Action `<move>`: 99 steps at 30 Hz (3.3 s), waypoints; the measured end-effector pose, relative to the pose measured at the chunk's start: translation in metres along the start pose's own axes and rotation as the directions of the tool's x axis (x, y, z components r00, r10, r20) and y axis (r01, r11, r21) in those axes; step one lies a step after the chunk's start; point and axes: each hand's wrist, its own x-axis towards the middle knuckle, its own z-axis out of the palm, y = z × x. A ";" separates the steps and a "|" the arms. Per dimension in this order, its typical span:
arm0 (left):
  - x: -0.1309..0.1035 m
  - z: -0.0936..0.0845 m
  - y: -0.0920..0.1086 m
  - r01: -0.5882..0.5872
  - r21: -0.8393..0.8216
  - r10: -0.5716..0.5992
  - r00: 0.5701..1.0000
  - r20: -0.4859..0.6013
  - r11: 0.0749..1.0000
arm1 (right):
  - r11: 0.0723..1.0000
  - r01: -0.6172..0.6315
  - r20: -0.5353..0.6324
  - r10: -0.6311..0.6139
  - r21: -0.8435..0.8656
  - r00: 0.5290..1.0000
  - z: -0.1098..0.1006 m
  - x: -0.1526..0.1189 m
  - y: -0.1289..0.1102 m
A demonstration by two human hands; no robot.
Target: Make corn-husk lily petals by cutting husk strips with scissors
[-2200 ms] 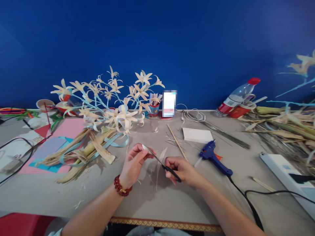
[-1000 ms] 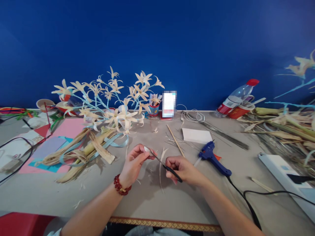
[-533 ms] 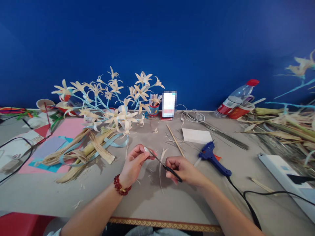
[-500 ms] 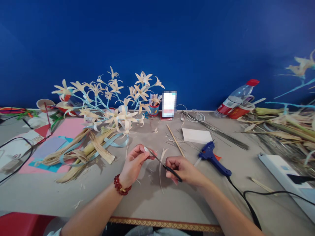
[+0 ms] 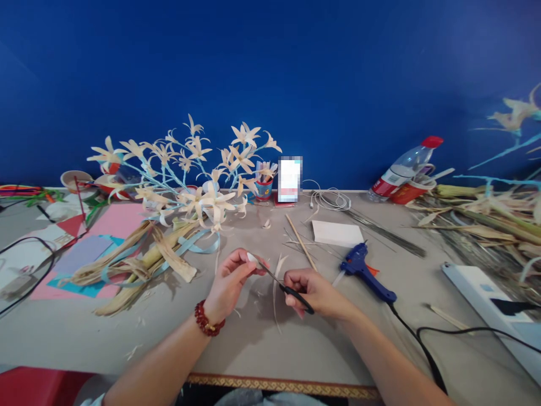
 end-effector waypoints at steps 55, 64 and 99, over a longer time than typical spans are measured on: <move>0.000 0.000 -0.001 0.046 0.011 -0.047 0.997 0.068 0.999 | 1.000 -0.002 -0.008 0.001 -0.005 1.000 -0.002 -0.001 -0.001; 0.000 -0.001 -0.003 0.032 0.031 -0.033 0.998 0.050 0.999 | 1.000 0.009 0.004 -0.009 0.003 1.000 -0.001 0.001 0.003; -0.001 0.000 -0.001 0.056 0.054 -0.059 0.997 0.053 0.997 | 1.000 -0.005 0.008 0.005 -0.030 1.000 -0.001 0.001 0.001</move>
